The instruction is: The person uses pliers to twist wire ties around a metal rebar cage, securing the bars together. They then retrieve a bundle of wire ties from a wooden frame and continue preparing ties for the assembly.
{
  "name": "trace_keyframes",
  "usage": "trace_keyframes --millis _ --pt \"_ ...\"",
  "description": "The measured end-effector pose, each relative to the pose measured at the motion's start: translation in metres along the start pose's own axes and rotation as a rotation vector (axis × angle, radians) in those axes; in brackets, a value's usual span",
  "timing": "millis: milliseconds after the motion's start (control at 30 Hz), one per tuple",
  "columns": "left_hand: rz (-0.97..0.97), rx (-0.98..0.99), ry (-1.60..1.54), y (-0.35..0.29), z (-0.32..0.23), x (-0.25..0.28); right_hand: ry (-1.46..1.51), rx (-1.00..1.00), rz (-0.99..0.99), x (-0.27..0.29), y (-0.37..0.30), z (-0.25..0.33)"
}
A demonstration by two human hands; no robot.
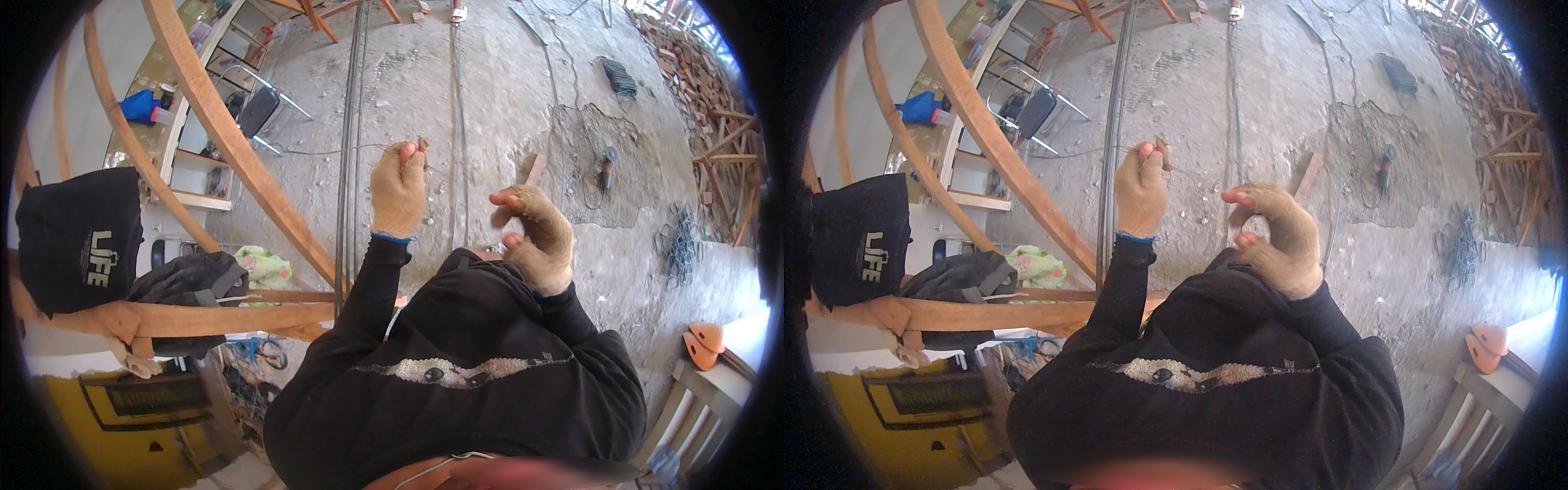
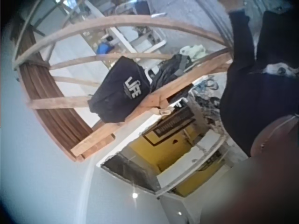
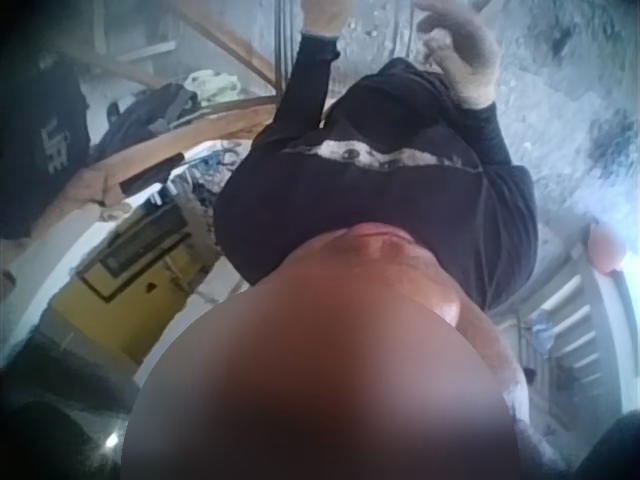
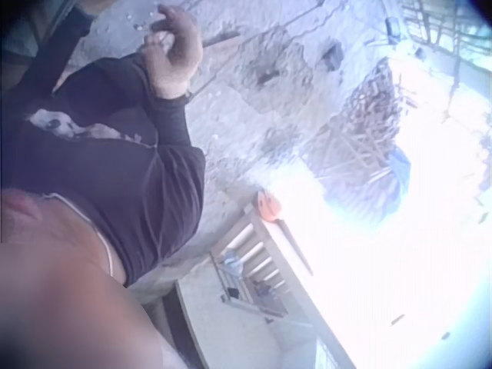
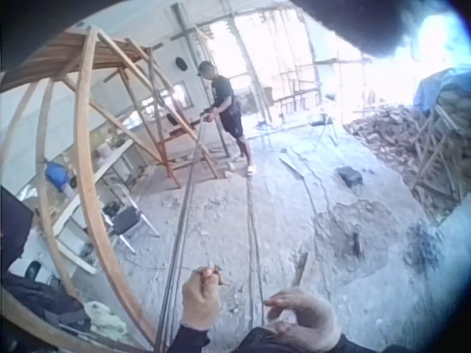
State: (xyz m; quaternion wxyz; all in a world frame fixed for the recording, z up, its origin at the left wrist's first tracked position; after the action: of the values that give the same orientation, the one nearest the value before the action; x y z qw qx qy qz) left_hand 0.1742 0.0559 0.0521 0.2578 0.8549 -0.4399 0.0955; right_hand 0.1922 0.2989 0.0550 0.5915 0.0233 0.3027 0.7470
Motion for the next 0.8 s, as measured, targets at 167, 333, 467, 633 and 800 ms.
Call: trace_keyframes --millis 167,333,467,633,800 --pt "-0.022 -0.083 0.041 -0.001 -0.007 -0.009 -0.650 -0.039 -0.051 -0.004 0.008 -0.001" --pt "0.045 -0.066 0.070 -0.004 -0.018 -0.016 -0.717 -0.118 -0.129 -0.003 0.004 -0.013" --pt "0.182 -0.117 -0.034 -0.001 -0.026 -0.014 -0.653 -0.089 -0.180 0.018 0.013 -0.018" --pt "0.476 -0.138 -0.344 0.006 -0.027 -0.027 -0.394 -0.304 -0.002 0.061 0.036 -0.044" --pt "0.183 -0.362 -0.246 0.022 -0.032 -0.034 -0.050 -0.716 0.184 0.079 0.012 -0.105"
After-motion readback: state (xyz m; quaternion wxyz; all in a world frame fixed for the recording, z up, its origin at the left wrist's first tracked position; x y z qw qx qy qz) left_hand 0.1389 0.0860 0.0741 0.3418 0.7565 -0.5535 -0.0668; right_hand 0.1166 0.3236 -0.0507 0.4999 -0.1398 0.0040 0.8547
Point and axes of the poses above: each hand's wrist, its own y-axis towards the middle knuckle, its own x-axis out of the back of the hand, z = x × y, the point moved 3 cm from there along y, towards the middle knuckle, and after that the axes turned 8 degrees about -z, right-handed, at the moved point
